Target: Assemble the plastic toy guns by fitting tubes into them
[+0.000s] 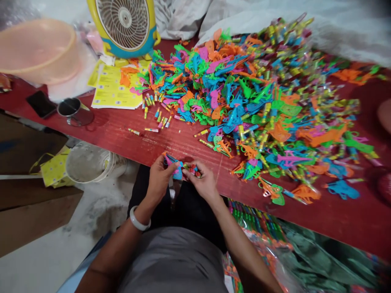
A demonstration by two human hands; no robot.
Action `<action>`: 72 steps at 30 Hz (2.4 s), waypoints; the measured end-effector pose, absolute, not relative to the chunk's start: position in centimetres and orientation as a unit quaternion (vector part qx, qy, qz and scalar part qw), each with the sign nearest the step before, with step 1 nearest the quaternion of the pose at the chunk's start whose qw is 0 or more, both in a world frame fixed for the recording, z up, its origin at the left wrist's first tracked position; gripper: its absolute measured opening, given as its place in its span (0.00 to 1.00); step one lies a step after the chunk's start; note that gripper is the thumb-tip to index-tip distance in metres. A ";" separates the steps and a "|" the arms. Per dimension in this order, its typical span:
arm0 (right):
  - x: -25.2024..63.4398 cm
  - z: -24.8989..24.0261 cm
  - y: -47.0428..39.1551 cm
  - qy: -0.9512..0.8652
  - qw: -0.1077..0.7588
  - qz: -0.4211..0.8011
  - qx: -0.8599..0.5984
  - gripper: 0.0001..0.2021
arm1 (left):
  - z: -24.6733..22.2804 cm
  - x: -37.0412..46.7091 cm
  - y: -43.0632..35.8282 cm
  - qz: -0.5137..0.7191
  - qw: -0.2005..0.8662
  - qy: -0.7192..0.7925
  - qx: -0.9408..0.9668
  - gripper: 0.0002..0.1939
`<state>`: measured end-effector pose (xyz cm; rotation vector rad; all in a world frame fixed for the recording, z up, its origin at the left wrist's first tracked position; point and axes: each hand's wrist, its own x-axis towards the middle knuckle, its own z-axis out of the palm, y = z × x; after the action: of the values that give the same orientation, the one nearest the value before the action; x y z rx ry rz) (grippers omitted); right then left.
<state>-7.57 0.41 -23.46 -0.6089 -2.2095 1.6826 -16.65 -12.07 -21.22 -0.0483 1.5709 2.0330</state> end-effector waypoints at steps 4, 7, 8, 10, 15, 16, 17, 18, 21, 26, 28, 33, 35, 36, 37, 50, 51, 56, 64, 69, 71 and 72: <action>-7.3 -24.2 0.0 -0.799 0.142 0.564 -0.153 0.08 | -21.3 -16.2 -12.3 0.752 0.277 0.599 -0.013 0.14; -7.7 -23.6 1.1 -0.829 0.138 0.529 -0.119 0.06 | -21.4 -16.3 -12.0 0.753 0.295 0.588 0.012 0.13; -8.0 -22.9 2.1 -0.843 0.153 0.504 -0.109 0.06 | -21.4 -16.6 -11.8 0.753 0.297 0.587 0.032 0.13; -8.7 -20.6 5.1 -0.870 0.219 0.428 -0.109 0.07 | -21.5 -18.2 -11.4 0.743 0.272 0.606 0.080 0.13; -10.3 -13.5 15.5 -0.844 0.472 0.129 -0.220 0.13 | -21.9 -26.7 -10.5 0.613 0.087 0.771 0.149 0.06; -10.8 -12.8 16.9 -0.832 0.497 0.084 -0.232 0.15 | -21.9 -28.6 -10.4 0.578 0.060 0.799 0.152 0.05; -11.5 -12.6 17.7 -0.822 0.514 0.052 -0.240 0.16 | -22.0 -30.3 -10.2 0.543 0.045 0.825 0.152 0.06; -12.4 -13.0 17.9 -0.817 0.523 0.038 -0.240 0.16 | -22.1 -31.7 -10.0 0.508 0.035 0.847 0.153 0.08; -16.5 -16.6 15.1 -0.862 0.466 0.120 -0.161 0.18 | -22.6 -34.0 -9.2 0.411 0.029 0.896 0.168 0.12; -23.4 -23.9 7.4 -0.947 0.225 0.227 0.016 0.20 | -24.4 -33.7 -8.7 0.314 0.019 0.920 0.235 0.14; -24.5 -25.3 6.1 -0.965 0.150 0.213 0.027 0.21 | -25.0 -33.7 -8.9 0.306 0.005 0.918 0.252 0.14; -25.0 -25.3 6.2 -0.983 0.110 0.141 0.031 0.16 | -24.7 -35.7 -7.1 0.300 -0.021 0.919 0.254 0.14; -24.9 -25.0 6.1 -0.987 0.110 0.115 0.025 0.14 | -24.0 -37.2 -4.8 0.299 -0.034 0.914 0.271 0.15; -24.6 -25.0 6.0 -0.988 0.110 0.110 0.020 0.13 | -23.6 -38.0 -3.5 0.297 -0.038 0.913 0.278 0.16; -24.2 -25.0 5.8 -0.987 0.113 0.112 0.017 0.13 | -23.3 -38.8 -2.3 0.290 -0.038 0.913 0.283 0.16; -18.6 -25.4 5.6 -0.815 0.198 0.526 -0.143 0.10 | -21.5 -37.3 -5.9 0.317 0.028 0.898 0.305 0.09; -18.9 -25.0 5.3 -0.775 0.196 0.575 -0.174 0.12 | -21.2 -36.7 -6.8 0.364 0.042 0.888 0.278 0.10; -19.8 -23.3 3.6 -0.597 0.194 0.734 -0.261 0.22 | -20.5 -33.2 -9.4 0.605 0.223 0.749 0.153 0.15; -16.9 -21.1 4.0 -0.562 0.156 0.765 -0.273 0.24 | -21.4 -26.9 -12.1 0.643 0.334 0.676 0.136 0.18; -14.4 -21.4 0.9 -0.475 0.191 0.792 -0.333 0.23 | -21.5 -23.1 -12.0 0.787 0.307 0.535 0.034 0.24; -13.4 -21.9 -1.1 -0.443 0.193 0.800 -0.355 0.22 | -21.9 -21.3 -11.7 0.814 0.341 0.470 0.009 0.23; -12.9 -22.2 -2.0 -0.443 0.182 0.802 -0.357 0.21 | -22.0 -20.5 -11.6 0.818 0.352 0.454 0.001 0.22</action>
<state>-12.93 -1.96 -22.21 -1.0069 -1.2496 2.2637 -20.50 -11.63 -22.04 0.0036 1.1758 2.1168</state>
